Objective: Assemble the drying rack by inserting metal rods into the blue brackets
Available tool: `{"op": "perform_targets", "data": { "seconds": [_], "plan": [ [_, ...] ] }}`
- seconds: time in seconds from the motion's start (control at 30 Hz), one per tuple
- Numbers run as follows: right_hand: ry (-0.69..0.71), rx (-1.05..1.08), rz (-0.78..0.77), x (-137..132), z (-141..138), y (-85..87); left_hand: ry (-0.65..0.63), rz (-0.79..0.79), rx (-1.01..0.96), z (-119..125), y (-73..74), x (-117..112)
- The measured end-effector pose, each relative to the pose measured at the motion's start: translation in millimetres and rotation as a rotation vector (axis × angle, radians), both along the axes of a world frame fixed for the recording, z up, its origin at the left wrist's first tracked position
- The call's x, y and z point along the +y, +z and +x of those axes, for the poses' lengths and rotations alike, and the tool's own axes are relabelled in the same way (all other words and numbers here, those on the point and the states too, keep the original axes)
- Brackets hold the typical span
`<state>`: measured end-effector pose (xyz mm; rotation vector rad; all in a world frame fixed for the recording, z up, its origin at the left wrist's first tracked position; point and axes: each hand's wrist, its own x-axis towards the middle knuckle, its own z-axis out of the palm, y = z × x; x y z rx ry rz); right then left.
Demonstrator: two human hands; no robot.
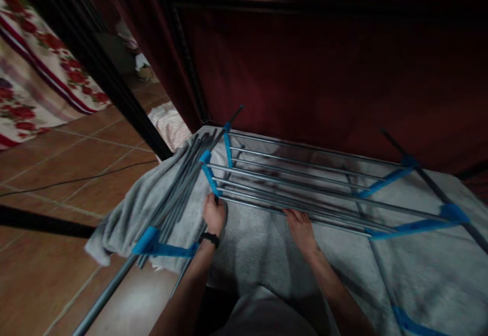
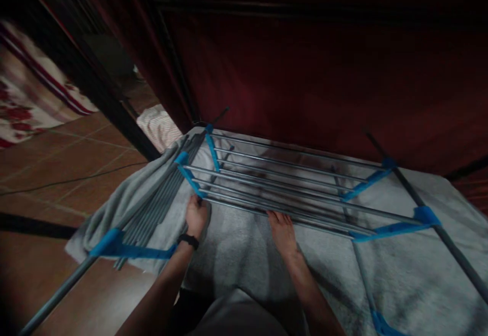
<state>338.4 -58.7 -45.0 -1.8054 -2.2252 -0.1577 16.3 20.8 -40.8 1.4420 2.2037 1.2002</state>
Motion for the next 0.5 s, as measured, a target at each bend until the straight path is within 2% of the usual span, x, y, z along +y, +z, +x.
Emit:
{"op": "perform_targets", "data": {
  "seconds": [0.2, 0.33, 0.5],
  "plan": [
    [0.076, -0.014, 0.087, -0.1, 6.0, -6.9, 0.018, -0.05, 0.013, 0.1, -3.2, -3.4],
    [0.077, 0.001, 0.143, 1.0, 6.7, -10.0, 0.005, -0.046, -0.003, 0.4, -1.8, -4.3],
    [0.062, 0.016, 0.127, 3.0, 6.2, -9.3, 0.005, -0.047, -0.056, 0.2, -0.3, -2.9]
  ]
}}
